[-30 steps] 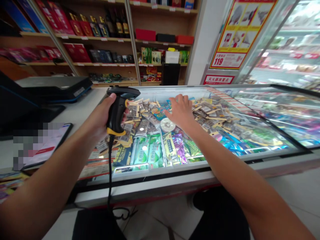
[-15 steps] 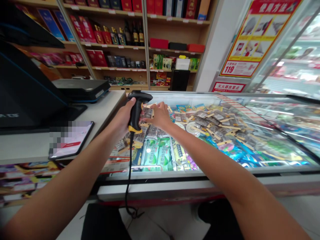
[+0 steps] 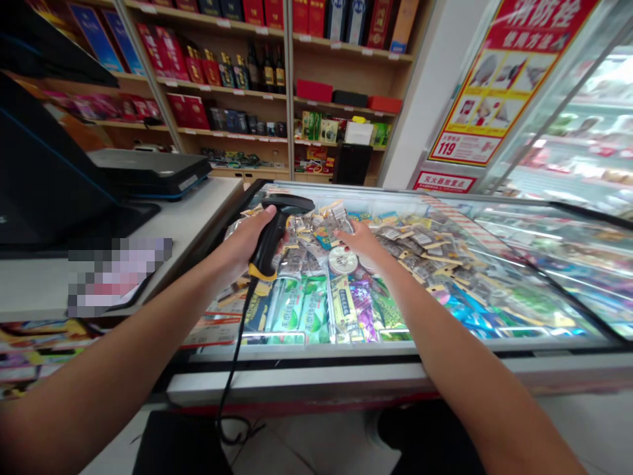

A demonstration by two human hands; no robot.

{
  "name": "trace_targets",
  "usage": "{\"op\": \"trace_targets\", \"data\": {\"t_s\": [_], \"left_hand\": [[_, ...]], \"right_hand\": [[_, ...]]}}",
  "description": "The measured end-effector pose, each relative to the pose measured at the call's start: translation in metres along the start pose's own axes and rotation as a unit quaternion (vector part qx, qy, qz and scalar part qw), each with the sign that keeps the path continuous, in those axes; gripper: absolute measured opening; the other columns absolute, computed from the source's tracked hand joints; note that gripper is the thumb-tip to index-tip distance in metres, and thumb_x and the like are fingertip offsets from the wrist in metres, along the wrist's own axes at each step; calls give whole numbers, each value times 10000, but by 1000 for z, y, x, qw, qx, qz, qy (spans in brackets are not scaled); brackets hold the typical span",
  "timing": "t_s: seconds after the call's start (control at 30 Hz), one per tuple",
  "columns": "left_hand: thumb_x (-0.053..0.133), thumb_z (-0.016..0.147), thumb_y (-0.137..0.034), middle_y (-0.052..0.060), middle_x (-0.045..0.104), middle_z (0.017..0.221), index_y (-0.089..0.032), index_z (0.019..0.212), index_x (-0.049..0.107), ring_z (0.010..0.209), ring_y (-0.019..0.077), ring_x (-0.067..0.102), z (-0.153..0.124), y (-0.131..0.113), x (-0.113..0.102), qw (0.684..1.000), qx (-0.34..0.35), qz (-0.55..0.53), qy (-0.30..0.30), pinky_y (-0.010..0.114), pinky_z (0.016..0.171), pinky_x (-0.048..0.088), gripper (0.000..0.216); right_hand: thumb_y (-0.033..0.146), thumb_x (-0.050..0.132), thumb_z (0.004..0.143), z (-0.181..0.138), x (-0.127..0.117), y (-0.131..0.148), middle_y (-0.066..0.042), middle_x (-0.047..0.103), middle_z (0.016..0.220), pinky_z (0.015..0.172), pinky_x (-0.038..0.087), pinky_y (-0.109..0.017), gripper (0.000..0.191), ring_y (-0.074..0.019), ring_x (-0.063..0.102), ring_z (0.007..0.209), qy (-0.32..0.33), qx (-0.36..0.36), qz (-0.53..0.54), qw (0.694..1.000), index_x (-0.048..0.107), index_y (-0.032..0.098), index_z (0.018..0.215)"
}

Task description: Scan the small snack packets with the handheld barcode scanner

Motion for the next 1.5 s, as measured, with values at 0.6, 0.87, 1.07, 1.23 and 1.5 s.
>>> {"op": "trace_targets", "data": {"t_s": [0.6, 0.87, 1.07, 1.23, 1.5], "left_hand": [[552, 813, -731, 57, 664, 631, -150, 711, 651, 478, 116, 556, -5, 20, 34, 996, 19, -16, 89, 230, 452, 427, 598], [543, 871, -661, 48, 661, 648, -144, 777, 639, 493, 107, 565, -13, 14, 36, 992, -28, -101, 63, 210, 469, 436, 534], [534, 896, -628, 41, 647, 653, -139, 817, 638, 503, 106, 565, -12, 14, 33, 990, -41, -125, 52, 208, 480, 450, 506], [531, 895, -639, 43, 650, 664, -143, 839, 633, 519, 111, 567, -10, 14, 32, 991, -26, -120, 59, 213, 492, 462, 509], [526, 907, -603, 37, 643, 665, -144, 854, 633, 478, 104, 561, -7, 15, 26, 988, -40, -145, 29, 207, 448, 427, 474]], "right_hand": [[89, 726, 781, -6, -4, 18, -23, 672, 738, 799, 617, -453, 149, -185, 696, 626, -22, 3, 118, 993, 609, 182, 772], [112, 742, 780, -6, 2, 15, -16, 681, 724, 700, 617, -377, 142, -180, 699, 603, -16, 1, 100, 995, 620, 178, 812], [89, 732, 764, -6, -1, 17, 9, 668, 701, 686, 623, -367, 147, -161, 674, 575, -33, -14, 124, 992, 627, 187, 790], [86, 741, 750, -8, -1, 18, -4, 665, 683, 673, 622, -379, 173, -190, 694, 602, -33, -14, 123, 992, 609, 197, 745], [200, 648, 835, 1, -50, 24, -43, 714, 760, 690, 581, -337, 54, -183, 687, 647, -150, -45, -36, 987, 680, 163, 857]]}}
Point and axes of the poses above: each hand's wrist, its own z-axis towards the middle knuckle, its own x-axis out of the palm, y = z × x, the point moved 7 cm from there along z, towards the middle knuckle
